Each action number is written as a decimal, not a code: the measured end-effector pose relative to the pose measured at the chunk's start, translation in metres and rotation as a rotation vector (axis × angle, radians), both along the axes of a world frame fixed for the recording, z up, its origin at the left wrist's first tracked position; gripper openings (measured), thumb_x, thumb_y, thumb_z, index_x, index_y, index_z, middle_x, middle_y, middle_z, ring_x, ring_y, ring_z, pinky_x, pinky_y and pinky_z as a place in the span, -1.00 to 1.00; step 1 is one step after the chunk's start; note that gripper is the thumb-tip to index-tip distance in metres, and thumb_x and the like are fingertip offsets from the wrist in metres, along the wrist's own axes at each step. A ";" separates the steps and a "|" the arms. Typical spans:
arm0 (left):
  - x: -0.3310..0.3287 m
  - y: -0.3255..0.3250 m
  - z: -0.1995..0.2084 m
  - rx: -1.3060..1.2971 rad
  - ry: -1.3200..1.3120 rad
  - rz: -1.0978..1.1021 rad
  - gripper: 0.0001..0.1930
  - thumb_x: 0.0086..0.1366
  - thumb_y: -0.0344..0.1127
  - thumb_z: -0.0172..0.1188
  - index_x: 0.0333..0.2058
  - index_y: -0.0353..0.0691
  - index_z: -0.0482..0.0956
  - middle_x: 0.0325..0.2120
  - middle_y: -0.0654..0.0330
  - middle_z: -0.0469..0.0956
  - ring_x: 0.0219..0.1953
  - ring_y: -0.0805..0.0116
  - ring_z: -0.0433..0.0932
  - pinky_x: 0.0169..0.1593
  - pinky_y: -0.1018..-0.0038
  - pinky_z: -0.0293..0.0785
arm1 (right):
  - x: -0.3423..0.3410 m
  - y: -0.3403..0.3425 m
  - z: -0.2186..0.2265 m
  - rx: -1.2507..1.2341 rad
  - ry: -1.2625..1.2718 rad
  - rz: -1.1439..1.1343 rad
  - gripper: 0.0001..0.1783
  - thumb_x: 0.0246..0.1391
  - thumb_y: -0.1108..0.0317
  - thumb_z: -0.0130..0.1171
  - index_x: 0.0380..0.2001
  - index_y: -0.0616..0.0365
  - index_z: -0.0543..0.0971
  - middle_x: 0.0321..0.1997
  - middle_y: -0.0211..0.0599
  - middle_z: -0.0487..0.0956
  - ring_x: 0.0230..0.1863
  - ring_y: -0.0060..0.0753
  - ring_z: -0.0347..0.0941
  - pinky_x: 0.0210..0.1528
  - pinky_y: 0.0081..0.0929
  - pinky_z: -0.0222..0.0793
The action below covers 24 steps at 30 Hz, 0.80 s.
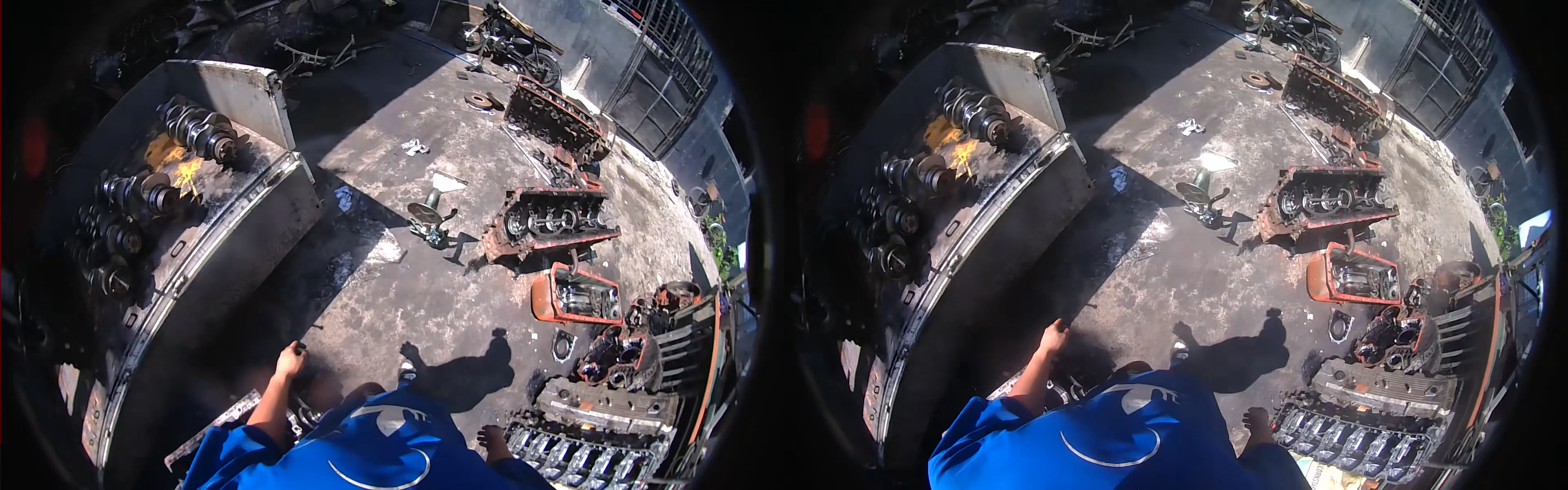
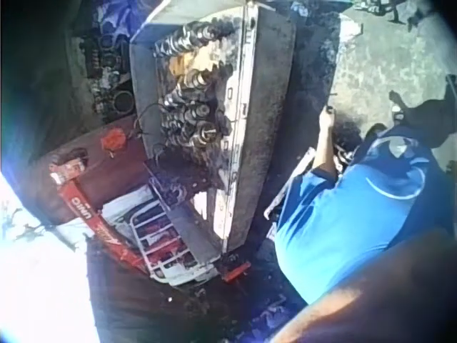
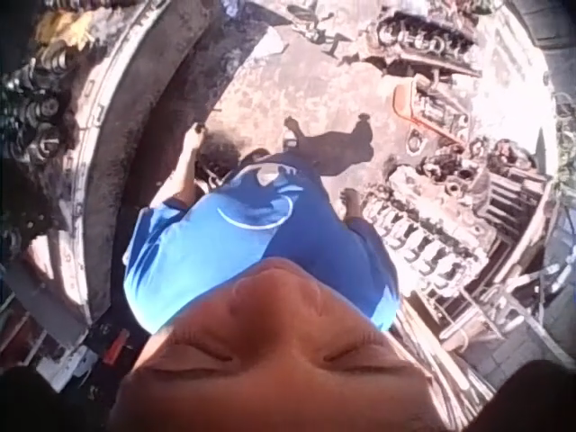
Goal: Inspecting and manipulating engine block internals using a wooden lever.
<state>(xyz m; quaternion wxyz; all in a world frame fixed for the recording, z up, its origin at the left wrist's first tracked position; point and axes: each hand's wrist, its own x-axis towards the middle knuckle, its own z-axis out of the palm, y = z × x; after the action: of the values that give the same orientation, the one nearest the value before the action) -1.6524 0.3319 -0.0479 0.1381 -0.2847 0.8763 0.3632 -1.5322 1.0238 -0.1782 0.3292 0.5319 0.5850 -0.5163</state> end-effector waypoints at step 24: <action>-1.058 -0.250 -0.023 0.525 0.083 -0.145 -0.78 0.45 -0.33 0.04 -0.06 -0.22 0.60 -0.36 0.27 0.68 -0.37 0.54 0.54 -0.30 0.54 0.46 | -1.003 -0.368 0.117 0.529 0.834 -0.051 -0.82 0.24 0.50 0.05 -0.14 0.25 0.59 -0.42 -0.22 0.63 -0.53 -0.47 0.53 -0.46 -0.49 0.48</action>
<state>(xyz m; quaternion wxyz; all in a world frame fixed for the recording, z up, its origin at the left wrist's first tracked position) -2.7107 0.0818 -0.0706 0.1969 -0.1608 0.7752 0.5784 -2.5355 0.6554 -0.0610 -0.0917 0.3593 0.7647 -0.5269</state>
